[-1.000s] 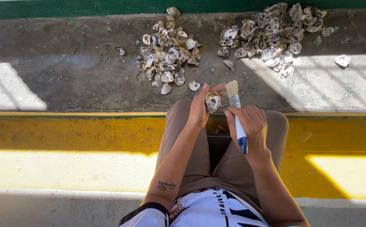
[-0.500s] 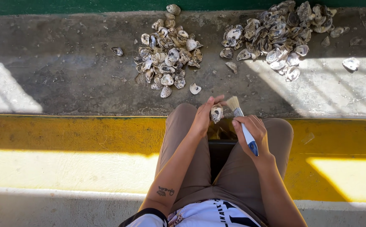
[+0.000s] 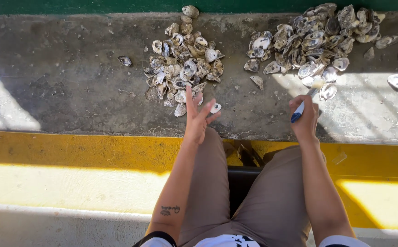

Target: Cleaning oyster shells with a brush.

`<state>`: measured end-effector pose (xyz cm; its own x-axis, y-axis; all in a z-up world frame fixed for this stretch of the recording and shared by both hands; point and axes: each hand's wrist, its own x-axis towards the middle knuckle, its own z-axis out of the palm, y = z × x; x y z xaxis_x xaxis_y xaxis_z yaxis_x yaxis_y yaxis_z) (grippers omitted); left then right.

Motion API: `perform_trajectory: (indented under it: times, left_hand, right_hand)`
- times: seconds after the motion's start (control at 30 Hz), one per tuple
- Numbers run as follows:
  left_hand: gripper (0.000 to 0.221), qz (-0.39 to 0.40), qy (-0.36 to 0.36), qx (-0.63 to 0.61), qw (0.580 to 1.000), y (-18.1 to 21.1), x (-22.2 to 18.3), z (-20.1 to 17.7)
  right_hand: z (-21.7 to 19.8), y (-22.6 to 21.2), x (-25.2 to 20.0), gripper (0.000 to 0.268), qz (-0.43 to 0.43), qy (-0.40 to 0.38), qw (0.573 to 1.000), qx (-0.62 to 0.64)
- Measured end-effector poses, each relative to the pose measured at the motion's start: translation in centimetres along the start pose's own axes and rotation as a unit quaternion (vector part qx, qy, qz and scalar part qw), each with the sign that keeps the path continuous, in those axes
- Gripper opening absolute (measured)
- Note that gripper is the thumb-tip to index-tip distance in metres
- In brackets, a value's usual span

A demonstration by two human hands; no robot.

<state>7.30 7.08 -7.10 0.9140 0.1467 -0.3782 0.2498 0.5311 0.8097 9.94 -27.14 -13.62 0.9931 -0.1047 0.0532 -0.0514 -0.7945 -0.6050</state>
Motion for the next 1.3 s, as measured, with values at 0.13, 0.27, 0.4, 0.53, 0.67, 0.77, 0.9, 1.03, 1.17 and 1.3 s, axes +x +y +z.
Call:
perform_trajectory:
  times: [0.13,0.27,0.4,0.53,0.67,0.77,0.9,1.03,1.17,1.3]
  left_hand:
    - [0.094,-0.083,-0.037,-0.013,0.996,-7.0,-1.8,-0.5]
    - [0.082,-0.122,-0.111,0.103,0.981,-9.6,-1.3,-0.4]
    - [0.069,-0.155,-0.124,0.114,0.973,-9.4,-0.5,-0.9]
    - [0.061,-0.168,-0.123,0.078,0.975,-9.2,-0.1,-1.6]
    - [0.047,-0.193,-0.118,0.046,0.973,-9.0,0.2,-1.8]
    - [0.041,-0.200,-0.126,0.062,0.970,-9.4,0.5,-1.3]
    - [0.042,-0.208,-0.153,0.080,0.963,-9.6,1.3,0.5]
    - [0.043,-0.200,-0.169,-0.008,0.965,-6.4,1.7,3.7]
    - [0.027,-0.106,-0.209,-0.009,0.972,-6.5,2.7,4.6]
    - [0.016,-0.038,-0.181,0.016,0.983,-5.9,2.2,4.5]
  right_hand:
    - [3.0,3.3,7.4,0.023,-0.073,0.063,0.993,-0.063]
    - [5.0,2.3,13.4,0.031,-0.025,0.091,0.995,-0.027]
    - [6.8,2.6,16.9,0.029,-0.009,0.078,0.992,-0.097]
    - [8.9,6.0,18.0,0.021,-0.067,0.086,0.984,-0.142]
    - [10.2,8.7,16.4,0.017,-0.034,0.155,0.987,0.015]
    - [8.9,6.5,14.1,0.019,0.033,0.148,0.958,0.243]
    - [3.5,-3.4,8.7,0.032,0.168,0.029,0.808,0.564]
    - [1.1,-7.2,4.3,0.032,0.135,-0.056,0.757,0.637]
    - [-0.5,-9.3,2.2,0.032,0.059,-0.079,0.776,0.623]
    - [-4.0,-13.4,-0.7,0.025,-0.055,0.000,0.879,0.474]
